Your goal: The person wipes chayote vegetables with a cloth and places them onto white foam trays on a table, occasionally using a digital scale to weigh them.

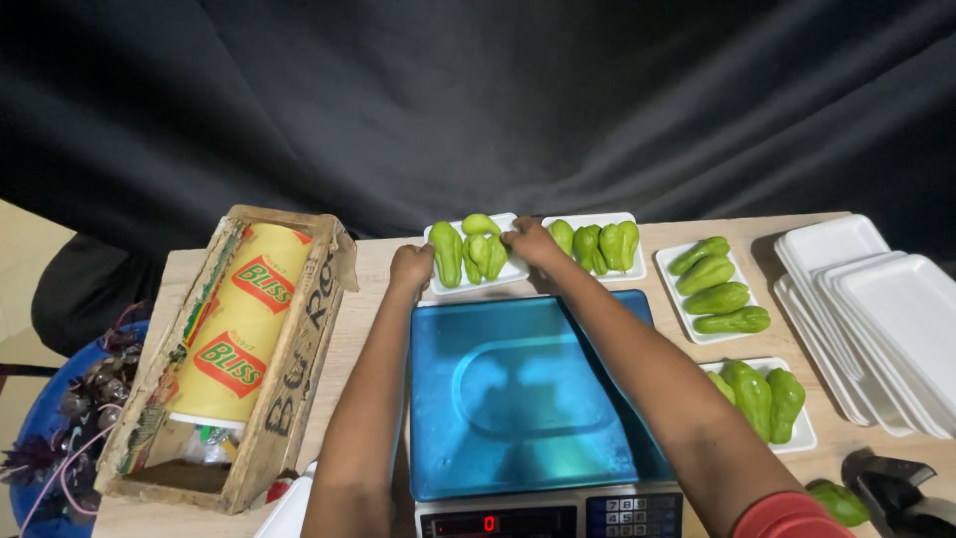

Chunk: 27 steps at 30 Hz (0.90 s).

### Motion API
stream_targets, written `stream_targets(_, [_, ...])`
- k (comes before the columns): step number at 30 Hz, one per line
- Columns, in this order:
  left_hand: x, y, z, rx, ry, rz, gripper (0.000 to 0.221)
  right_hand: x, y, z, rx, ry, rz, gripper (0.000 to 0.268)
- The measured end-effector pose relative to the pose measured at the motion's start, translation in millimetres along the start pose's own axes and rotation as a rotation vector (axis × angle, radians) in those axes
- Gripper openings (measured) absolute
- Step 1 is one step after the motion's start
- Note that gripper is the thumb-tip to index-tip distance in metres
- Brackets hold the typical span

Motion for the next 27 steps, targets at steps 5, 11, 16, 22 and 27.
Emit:
stream_targets(5, [2, 6, -5, -0.015, 0.045, -0.026, 0.041, 15, -20, 5, 0.019, 0.041, -0.027, 0.062])
stream_targets(11, [-20, -3, -27, -0.053, 0.067, -0.055, 0.041, -17, 8, -36, -0.024, 0.021, -0.023, 0.061])
stream_targets(16, [-61, -41, -52, 0.092, -0.012, 0.035, 0.034, -100, 60, -145, -0.105, -0.068, 0.123, 0.057])
stream_targets(22, [-116, -80, -202, 0.005, 0.009, -0.582, 0.031, -178, -4, -356, -0.171, -0.242, 0.511, 0.024])
stream_targets(27, [-47, -16, -340, -0.073, 0.508, -0.523, 0.041, -156, -119, -468, 0.09, -0.244, 0.544, 0.027])
Point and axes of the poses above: each hand's wrist, its own z-axis towards the middle knuckle, its own x-axis out of the palm, y = z × x, the point moved 10 cm from there along z, towards the middle knuckle, and after that the axes turned 14 degrees about -y, right-handed, at the moved point
